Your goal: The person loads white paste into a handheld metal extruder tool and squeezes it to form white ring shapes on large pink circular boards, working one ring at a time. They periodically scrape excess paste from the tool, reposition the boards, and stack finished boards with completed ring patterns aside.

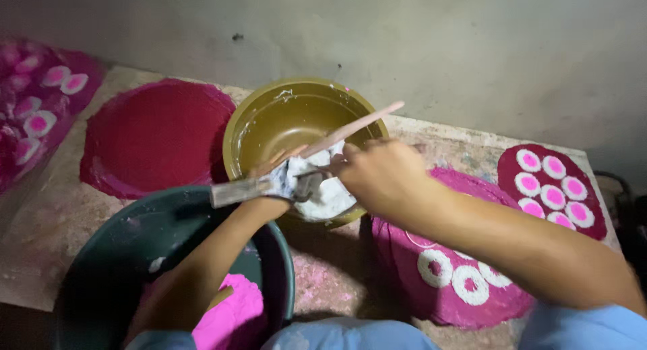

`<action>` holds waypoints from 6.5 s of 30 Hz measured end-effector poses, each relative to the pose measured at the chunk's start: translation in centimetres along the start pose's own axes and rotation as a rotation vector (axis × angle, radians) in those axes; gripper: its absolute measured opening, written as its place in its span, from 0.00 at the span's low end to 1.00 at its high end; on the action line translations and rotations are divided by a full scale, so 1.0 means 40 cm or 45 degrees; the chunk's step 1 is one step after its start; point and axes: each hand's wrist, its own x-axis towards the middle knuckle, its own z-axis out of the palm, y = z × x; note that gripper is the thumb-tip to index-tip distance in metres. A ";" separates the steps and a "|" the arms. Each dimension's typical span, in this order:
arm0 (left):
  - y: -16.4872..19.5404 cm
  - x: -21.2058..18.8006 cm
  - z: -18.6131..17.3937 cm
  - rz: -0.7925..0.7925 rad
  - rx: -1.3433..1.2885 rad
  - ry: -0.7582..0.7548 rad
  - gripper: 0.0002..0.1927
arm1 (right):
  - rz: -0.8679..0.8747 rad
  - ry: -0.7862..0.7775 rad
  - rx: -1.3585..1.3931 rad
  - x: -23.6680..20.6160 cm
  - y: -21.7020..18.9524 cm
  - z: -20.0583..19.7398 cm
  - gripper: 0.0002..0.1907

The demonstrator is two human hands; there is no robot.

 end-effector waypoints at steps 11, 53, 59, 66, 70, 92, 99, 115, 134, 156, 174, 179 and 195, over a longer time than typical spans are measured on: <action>-0.004 -0.014 -0.050 -0.125 0.297 0.169 0.25 | 0.264 -0.065 0.169 -0.073 0.027 -0.079 0.10; -0.040 0.085 -0.109 -0.359 0.245 0.608 0.48 | 0.576 0.211 1.883 0.003 -0.201 0.399 0.24; -0.064 0.056 -0.134 -0.662 -1.004 0.589 0.18 | 0.630 -0.174 2.305 0.054 -0.111 0.457 0.25; 0.254 -0.186 0.108 -0.728 -2.470 -0.497 0.12 | -0.002 1.091 3.145 -0.050 -0.086 0.348 0.53; 0.401 -0.241 0.124 -0.587 -1.987 -0.551 0.19 | -0.081 0.884 3.321 -0.275 -0.071 0.261 0.53; 0.692 -0.132 0.320 0.162 -0.663 -0.909 0.20 | 0.443 0.410 2.222 -0.891 -0.046 0.236 0.59; 0.561 0.016 0.414 0.039 -1.303 -0.880 0.36 | 0.891 0.067 2.779 -1.078 -0.138 0.411 0.55; 0.592 -0.284 0.665 -1.152 -1.688 0.347 0.37 | 1.042 0.602 2.769 -1.128 -0.215 0.410 0.50; 0.665 -0.066 0.375 0.243 -3.094 -0.331 0.28 | 0.652 -0.982 2.950 -1.015 -0.002 0.373 0.54; 0.426 0.053 0.642 0.239 -3.619 0.078 0.11 | 0.916 -1.024 1.850 -0.753 0.111 0.370 0.45; 0.442 0.142 0.646 0.278 -3.406 -0.032 0.10 | 0.992 -0.717 1.672 -0.740 0.096 0.371 0.40; 0.401 0.089 0.622 0.169 -3.344 0.008 0.10 | 0.927 -0.753 1.795 -0.733 0.059 0.389 0.41; 0.575 -0.118 0.615 -0.389 -1.078 0.079 0.38 | 1.283 -0.205 1.989 -1.106 0.133 0.391 0.46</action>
